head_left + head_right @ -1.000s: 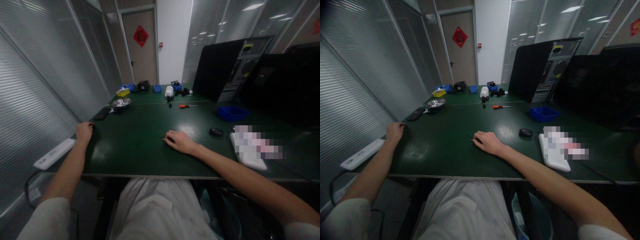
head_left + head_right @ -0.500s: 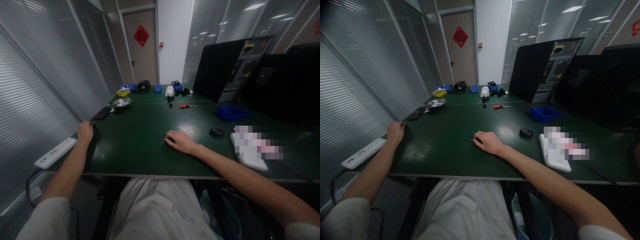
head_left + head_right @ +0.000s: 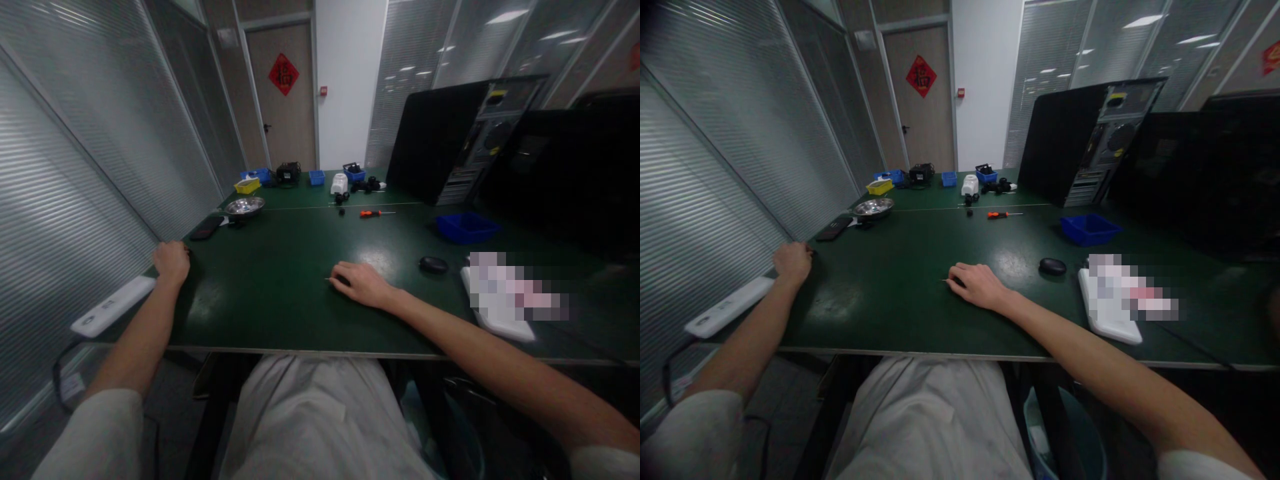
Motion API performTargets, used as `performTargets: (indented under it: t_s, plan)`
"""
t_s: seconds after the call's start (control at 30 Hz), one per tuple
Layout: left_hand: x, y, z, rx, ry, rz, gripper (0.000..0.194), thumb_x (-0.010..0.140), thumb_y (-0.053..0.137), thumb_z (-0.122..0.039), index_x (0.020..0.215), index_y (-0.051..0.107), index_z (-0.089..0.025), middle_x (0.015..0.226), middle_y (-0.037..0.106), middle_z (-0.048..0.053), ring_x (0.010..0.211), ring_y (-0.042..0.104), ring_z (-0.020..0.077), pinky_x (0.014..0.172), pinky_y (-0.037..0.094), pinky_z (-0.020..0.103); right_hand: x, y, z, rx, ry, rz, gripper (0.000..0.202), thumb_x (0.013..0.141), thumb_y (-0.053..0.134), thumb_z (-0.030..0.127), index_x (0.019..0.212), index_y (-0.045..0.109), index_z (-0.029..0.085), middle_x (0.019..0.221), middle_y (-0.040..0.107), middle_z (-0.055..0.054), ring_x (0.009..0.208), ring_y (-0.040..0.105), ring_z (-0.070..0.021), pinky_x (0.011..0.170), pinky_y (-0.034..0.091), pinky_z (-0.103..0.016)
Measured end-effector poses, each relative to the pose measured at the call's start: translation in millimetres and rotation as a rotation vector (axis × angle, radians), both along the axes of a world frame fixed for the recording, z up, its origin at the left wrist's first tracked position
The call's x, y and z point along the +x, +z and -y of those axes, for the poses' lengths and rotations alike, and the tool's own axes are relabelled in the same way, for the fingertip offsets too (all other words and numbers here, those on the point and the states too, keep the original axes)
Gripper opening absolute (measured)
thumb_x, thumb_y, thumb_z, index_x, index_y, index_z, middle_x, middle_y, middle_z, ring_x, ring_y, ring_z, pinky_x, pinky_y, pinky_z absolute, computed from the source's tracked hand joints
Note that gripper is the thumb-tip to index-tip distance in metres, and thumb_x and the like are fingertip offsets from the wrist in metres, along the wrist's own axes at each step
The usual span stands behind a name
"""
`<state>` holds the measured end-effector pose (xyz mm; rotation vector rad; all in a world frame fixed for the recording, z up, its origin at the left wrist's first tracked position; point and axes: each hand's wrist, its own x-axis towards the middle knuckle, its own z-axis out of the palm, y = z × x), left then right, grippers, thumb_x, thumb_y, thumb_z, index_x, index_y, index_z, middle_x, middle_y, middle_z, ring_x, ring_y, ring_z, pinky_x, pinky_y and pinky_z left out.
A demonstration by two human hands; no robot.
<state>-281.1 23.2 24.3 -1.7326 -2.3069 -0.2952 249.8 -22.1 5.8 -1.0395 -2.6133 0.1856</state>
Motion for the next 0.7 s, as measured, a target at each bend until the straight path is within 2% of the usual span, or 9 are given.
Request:
performTargets:
  t_s: [0.1,0.17,0.27,0.33,0.4,0.5,0.63,0.7]
  plan:
    - [0,-2.3,2,0.037,0.101,-0.054,0.03,0.096,0.055,-0.021,0.108,0.071,0.002,0.088,0.065,0.015,0.095,0.049,0.0264,0.083,0.035,0.034,0,-1.0,-1,0.007,-0.002,-0.001,0.024,0.105,0.048,0.038,0.106,0.065,0.021,0.102,0.067,-0.005,0.081,0.06,-0.0154,0.066,0.033,-0.027]
    - [2,-2.1,1,0.04,0.099,-0.077,0.031,0.096,0.055,-0.024,0.112,0.072,-0.002,0.097,0.067,0.016,0.097,0.05,0.0267,0.083,0.036,0.033,0,-1.6,-1,0.011,0.0,-0.005,0.024,0.105,0.047,0.038,0.106,0.065,0.021,0.102,0.067,-0.004,0.08,0.06,-0.0151,0.066,0.032,-0.027]
    - [18,2.5,-3,0.054,0.018,-0.093,0.032,0.098,0.054,-0.028,0.112,0.076,-0.01,0.106,0.069,0.017,0.099,0.054,0.0296,0.082,0.038,0.035,0,-2.1,-2,0.011,-0.001,-0.01,0.025,0.105,0.047,0.038,0.106,0.065,0.021,0.101,0.067,-0.004,0.08,0.06,-0.015,0.066,0.033,-0.027]
    - [40,7.6,-5,0.071,-0.097,-0.079,0.032,0.099,0.053,-0.03,0.111,0.077,-0.014,0.11,0.07,0.016,0.102,0.057,0.031,0.084,0.04,0.036,0,-1.9,-2,0.007,-0.003,-0.013,0.024,0.105,0.048,0.039,0.106,0.065,0.021,0.101,0.067,-0.005,0.079,0.059,-0.0149,0.066,0.033,-0.027]
    - [71,12.7,-5,0.089,-0.261,-0.046,0.031,0.1,0.052,-0.032,0.11,0.077,-0.018,0.114,0.071,0.013,0.105,0.057,0.0306,0.087,0.041,0.037,1,-1.4,-1,0.003,0.003,-0.018,0.025,0.105,0.047,0.039,0.107,0.064,0.021,0.102,0.067,-0.004,0.079,0.06,-0.0147,0.066,0.033,-0.027]
    - [134,16.2,3,0.084,-0.559,0.047,0.029,0.1,0.053,-0.033,0.11,0.076,-0.02,0.114,0.071,0.01,0.104,0.058,0.0284,0.087,0.043,0.038,1,-0.4,-1,-0.003,0.008,-0.023,0.026,0.105,0.046,0.04,0.108,0.064,0.021,0.103,0.067,-0.004,0.079,0.06,-0.0145,0.065,0.033,-0.027]
    - [223,8.1,23,-0.028,-0.965,0.217,0.024,0.099,0.058,-0.036,0.108,0.077,-0.024,0.108,0.071,0.008,0.099,0.06,0.0252,0.087,0.044,0.039,1,0.6,0,-0.004,-0.002,-0.015,0.025,0.105,0.047,0.04,0.108,0.064,0.022,0.102,0.067,-0.004,0.079,0.06,-0.0146,0.065,0.033,-0.027]
    - [257,0.8,30,-0.068,-1.101,0.26,0.021,0.098,0.061,-0.035,0.103,0.078,-0.025,0.101,0.071,0.008,0.096,0.06,0.0249,0.087,0.045,0.04,1,0.9,0,0.006,-0.008,-0.005,0.024,0.105,0.047,0.039,0.108,0.064,0.022,0.1,0.067,-0.004,0.079,0.059,-0.0148,0.066,0.032,-0.027]
